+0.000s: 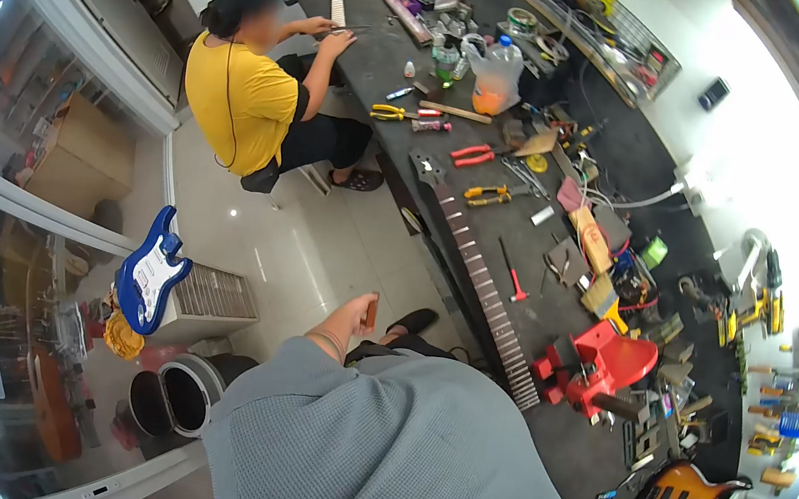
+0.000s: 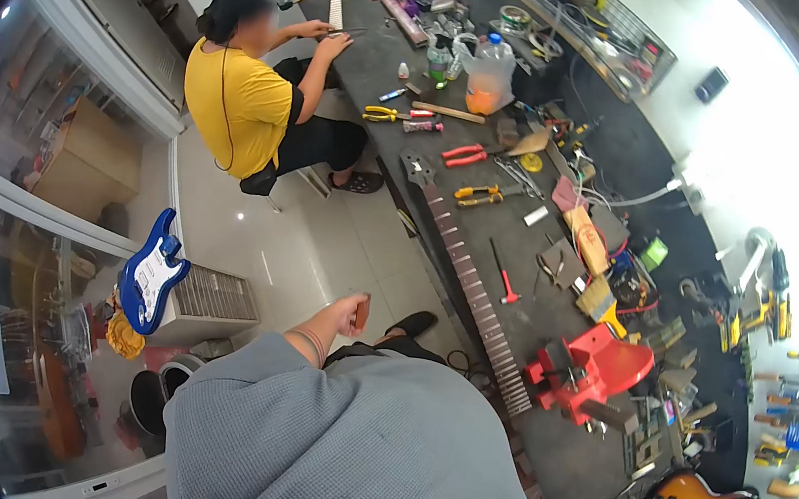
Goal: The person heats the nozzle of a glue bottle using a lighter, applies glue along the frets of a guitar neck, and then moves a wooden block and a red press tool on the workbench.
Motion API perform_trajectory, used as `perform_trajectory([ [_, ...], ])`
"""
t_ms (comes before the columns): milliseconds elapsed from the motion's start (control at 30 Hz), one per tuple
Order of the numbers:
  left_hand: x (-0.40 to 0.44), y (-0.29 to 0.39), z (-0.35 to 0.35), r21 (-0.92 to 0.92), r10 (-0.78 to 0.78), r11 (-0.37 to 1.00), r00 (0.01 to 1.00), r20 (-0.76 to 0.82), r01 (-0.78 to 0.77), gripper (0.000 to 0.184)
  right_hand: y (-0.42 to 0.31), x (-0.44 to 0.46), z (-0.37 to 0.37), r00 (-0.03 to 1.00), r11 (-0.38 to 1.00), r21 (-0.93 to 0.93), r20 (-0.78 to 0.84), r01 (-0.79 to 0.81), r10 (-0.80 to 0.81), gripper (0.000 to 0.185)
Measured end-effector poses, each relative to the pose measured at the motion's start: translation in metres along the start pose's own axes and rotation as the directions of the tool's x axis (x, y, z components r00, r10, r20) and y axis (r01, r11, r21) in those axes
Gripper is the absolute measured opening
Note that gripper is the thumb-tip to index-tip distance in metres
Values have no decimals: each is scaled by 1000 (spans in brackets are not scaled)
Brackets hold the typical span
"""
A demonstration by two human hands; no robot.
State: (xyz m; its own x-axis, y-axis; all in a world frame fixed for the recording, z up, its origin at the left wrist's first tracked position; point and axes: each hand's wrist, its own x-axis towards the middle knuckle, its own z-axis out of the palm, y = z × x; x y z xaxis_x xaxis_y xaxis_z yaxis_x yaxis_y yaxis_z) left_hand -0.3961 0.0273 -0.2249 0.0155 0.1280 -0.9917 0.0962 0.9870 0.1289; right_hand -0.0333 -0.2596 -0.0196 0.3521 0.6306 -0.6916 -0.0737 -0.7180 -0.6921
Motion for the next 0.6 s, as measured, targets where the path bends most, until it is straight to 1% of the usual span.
perform_trajectory([
  [67, 7, 74, -12, -184, 168, 970, 986, 25, -160, 58, -25, 17, 17, 1000, 1000, -20, 19, 9, -8, 42],
  [100, -13, 130, -11, -255, 182, 950, 983, -8, -178, 60, -37, 25, 23, 999, 999, -29, 29, 17, -16, 42],
  [133, -30, 186, -12, -351, 356, 879, 934, 35, -322, 61, -48, 33, 31, 999, 999, -35, 37, 27, -26, 42],
  [167, -77, 245, -14, -378, 463, 835, 882, 92, -399, 62, -59, 39, 37, 998, 999, -37, 45, 38, -36, 42],
  [200, -104, 300, -16, -418, 730, 662, 663, 167, -623, 61, -68, 46, 43, 998, 998, -38, 49, 47, -45, 42],
  [233, -145, 355, -13, -377, 784, 601, 611, 109, -704, 59, -77, 51, 48, 997, 998, -39, 52, 57, -54, 42],
  [267, -184, 404, -16, -376, 789, 601, 598, 140, -705, 64, -85, 56, 53, 996, 997, -38, 57, 65, -63, 42],
  [300, -211, 440, -10, -430, 851, 483, 524, 27, -763, 72, -91, 61, 58, 996, 997, -39, 61, 71, -69, 42],
  [333, -249, 455, 1, -409, 916, 338, 396, -61, -847, 78, -97, 65, 63, 995, 996, -40, 66, 77, -75, 42],
  [367, -269, 473, 3, -399, 946, 282, 322, -35, -873, 72, -102, 67, 67, 994, 996, -40, 72, 81, -78, 42],
  [433, -279, 487, 18, -372, 954, 251, 293, -58, -893, 65, -110, 72, 74, 994, 996, -37, 77, 86, -83, 42],
  [500, -260, 472, 36, -318, 957, 264, 288, -28, -911, 53, -115, 72, 76, 994, 996, -38, 77, 85, -82, 42],
  [533, -235, 460, 40, -250, 948, 314, 316, 30, -916, 40, -115, 71, 76, 994, 996, -36, 76, 79, -76, 42],
  [567, -218, 431, 47, -260, 935, 355, 343, 93, -898, 35, -115, 70, 76, 995, 997, -35, 71, 73, -70, 42],
  [600, -184, 406, 41, -113, 895, 417, 386, 225, -902, 33, -112, 67, 75, 996, 998, -34, 68, 61, -59, 42],
])
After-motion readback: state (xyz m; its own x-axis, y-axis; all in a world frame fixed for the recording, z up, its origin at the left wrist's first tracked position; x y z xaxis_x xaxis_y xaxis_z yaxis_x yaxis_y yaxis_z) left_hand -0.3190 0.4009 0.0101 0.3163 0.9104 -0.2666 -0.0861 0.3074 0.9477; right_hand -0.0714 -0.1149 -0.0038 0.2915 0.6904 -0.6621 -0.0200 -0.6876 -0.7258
